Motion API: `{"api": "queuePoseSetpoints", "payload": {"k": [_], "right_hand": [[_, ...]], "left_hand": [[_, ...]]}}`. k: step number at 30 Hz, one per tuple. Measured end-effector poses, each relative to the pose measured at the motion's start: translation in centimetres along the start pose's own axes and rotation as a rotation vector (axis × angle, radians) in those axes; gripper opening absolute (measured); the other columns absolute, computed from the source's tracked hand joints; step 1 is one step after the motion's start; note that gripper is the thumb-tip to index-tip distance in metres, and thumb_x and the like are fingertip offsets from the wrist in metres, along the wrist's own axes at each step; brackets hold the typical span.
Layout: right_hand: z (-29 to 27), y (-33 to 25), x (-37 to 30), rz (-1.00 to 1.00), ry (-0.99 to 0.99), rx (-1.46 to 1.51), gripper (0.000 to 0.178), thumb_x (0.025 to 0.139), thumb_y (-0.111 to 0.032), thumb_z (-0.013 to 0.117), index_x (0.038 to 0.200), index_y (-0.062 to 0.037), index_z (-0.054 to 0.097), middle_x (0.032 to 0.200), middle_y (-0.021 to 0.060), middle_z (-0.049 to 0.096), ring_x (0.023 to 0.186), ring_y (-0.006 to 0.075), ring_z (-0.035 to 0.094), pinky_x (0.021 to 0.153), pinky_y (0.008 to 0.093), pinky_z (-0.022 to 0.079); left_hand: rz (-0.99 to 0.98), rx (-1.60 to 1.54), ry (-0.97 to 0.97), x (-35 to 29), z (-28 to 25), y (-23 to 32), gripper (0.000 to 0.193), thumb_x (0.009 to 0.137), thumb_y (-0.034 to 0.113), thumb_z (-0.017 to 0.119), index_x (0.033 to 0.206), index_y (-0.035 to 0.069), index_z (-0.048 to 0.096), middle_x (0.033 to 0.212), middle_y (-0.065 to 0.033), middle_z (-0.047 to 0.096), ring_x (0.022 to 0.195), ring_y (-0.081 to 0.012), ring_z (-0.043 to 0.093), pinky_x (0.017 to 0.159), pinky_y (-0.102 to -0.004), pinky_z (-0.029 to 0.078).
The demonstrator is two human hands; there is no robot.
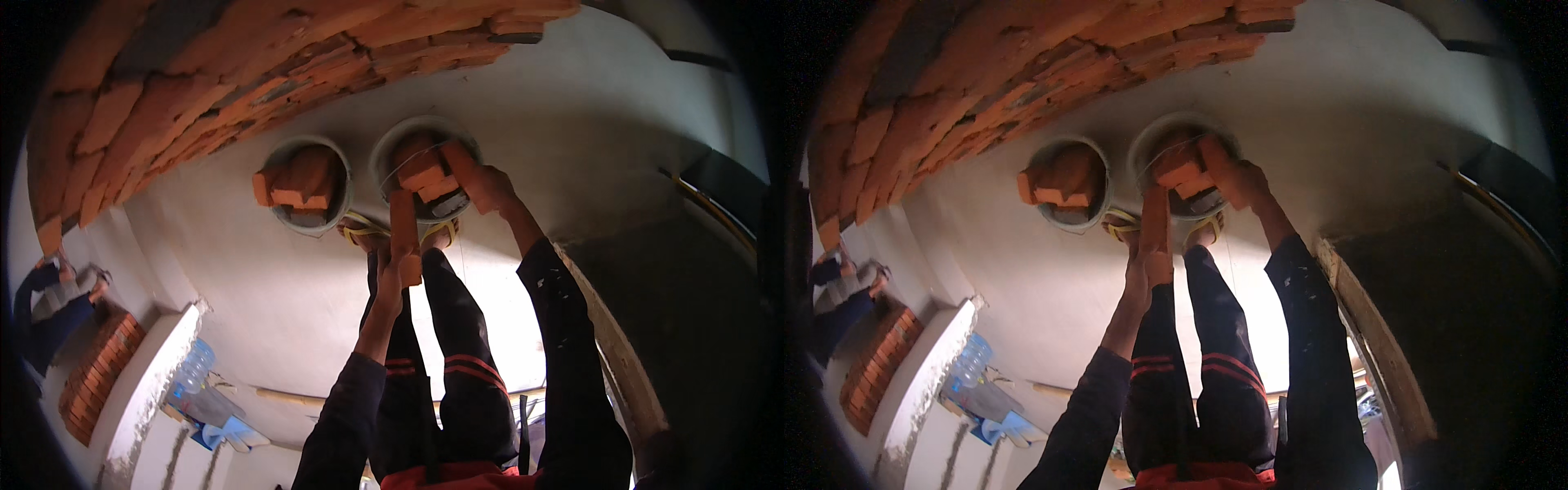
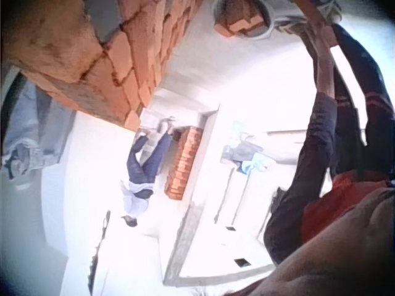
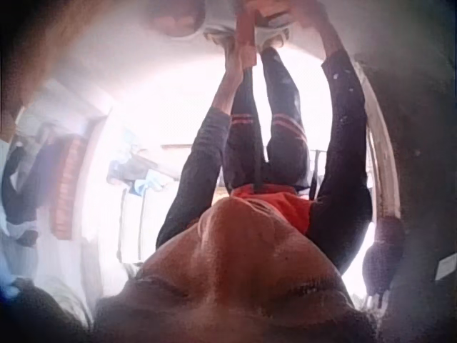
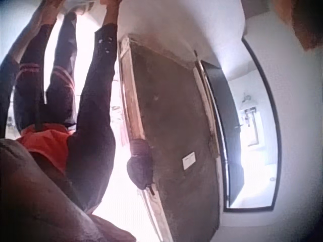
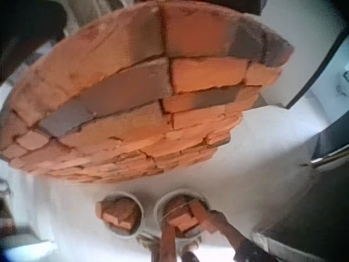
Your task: The person walks up a staircase carrying a bucket and places it on a landing. They then pick up red bricks from a pile and place them into the bucket one by one. The person repeats this process, filling the bucket with bricks.
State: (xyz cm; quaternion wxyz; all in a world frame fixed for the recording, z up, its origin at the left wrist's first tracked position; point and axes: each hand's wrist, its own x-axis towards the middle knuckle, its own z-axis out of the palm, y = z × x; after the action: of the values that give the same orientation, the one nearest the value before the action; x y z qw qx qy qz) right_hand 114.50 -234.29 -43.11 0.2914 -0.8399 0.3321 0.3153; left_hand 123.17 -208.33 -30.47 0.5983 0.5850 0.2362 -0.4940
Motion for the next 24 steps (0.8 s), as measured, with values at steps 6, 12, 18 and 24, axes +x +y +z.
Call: {"api": "queuePoseSetpoints", "payload": {"k": [6, 12, 18, 24], "right_hand": [[-2.2, -7.1, -1.9, 0.306, 0.305, 0.176, 0.046, 0.08, -0.04, 0.052, 0.11, -0.0049, 0.053, 0.103, 0.0226, 0.056, 0.096, 0.035, 0.057, 0.078, 0.0408, 0.046], [-0.1, -5.8, -1.2, 0.312, 0.36, 0.45, 0.042, 0.084, -0.038, 0.05, 0.11, -0.0057, 0.054, 0.108, 0.0227, 0.052, 0.099, 0.0364, 0.054, 0.082, 0.0421, 0.043], [0.9, -3.5, 1.0, 0.274, 0.778, 0.496, 0.035, 0.089, -0.031, 0.044, 0.113, -0.0071, 0.053, 0.109, 0.0158, 0.052, 0.103, 0.0315, 0.05, 0.087, 0.0394, 0.039], [1.6, -5.4, 2.1, 0.297, 1.055, 0.578, 0.039, 0.09, -0.032, 0.042, 0.112, -0.0015, 0.051, 0.106, 0.0159, 0.05, 0.101, 0.0303, 0.049, 0.087, 0.0401, 0.038]], "left_hand": [[-0.065, -0.148, 0.045, 0.9, -0.5, -0.8, 0.046, 0.088, 0.028, 0.048, 0.126, 0.008, 0.031, 0.112, -0.0083, 0.046, 0.098, -0.0171, 0.054, 0.076, -0.0309, 0.05], [-0.06, -0.346, 0.047, 1.3, -0.7, -2.1, 0.042, 0.083, 0.03, 0.054, 0.116, 0.009, 0.037, 0.104, -0.008, 0.047, 0.093, -0.0172, 0.055, 0.073, -0.0304, 0.05], [-0.034, -0.335, 0.04, 1.2, -0.8, -2.8, 0.041, 0.085, 0.03, 0.051, 0.117, 0.01, 0.035, 0.108, -0.009, 0.045, 0.099, -0.0199, 0.052, 0.076, -0.0332, 0.05], [0.038, -0.19, 0.018, 1.1, -1.2, -3.6, 0.043, 0.088, 0.03, 0.047, 0.124, 0.011, 0.033, 0.113, -0.009, 0.044, 0.107, -0.0214, 0.046, 0.087, -0.0358, 0.044]]}}
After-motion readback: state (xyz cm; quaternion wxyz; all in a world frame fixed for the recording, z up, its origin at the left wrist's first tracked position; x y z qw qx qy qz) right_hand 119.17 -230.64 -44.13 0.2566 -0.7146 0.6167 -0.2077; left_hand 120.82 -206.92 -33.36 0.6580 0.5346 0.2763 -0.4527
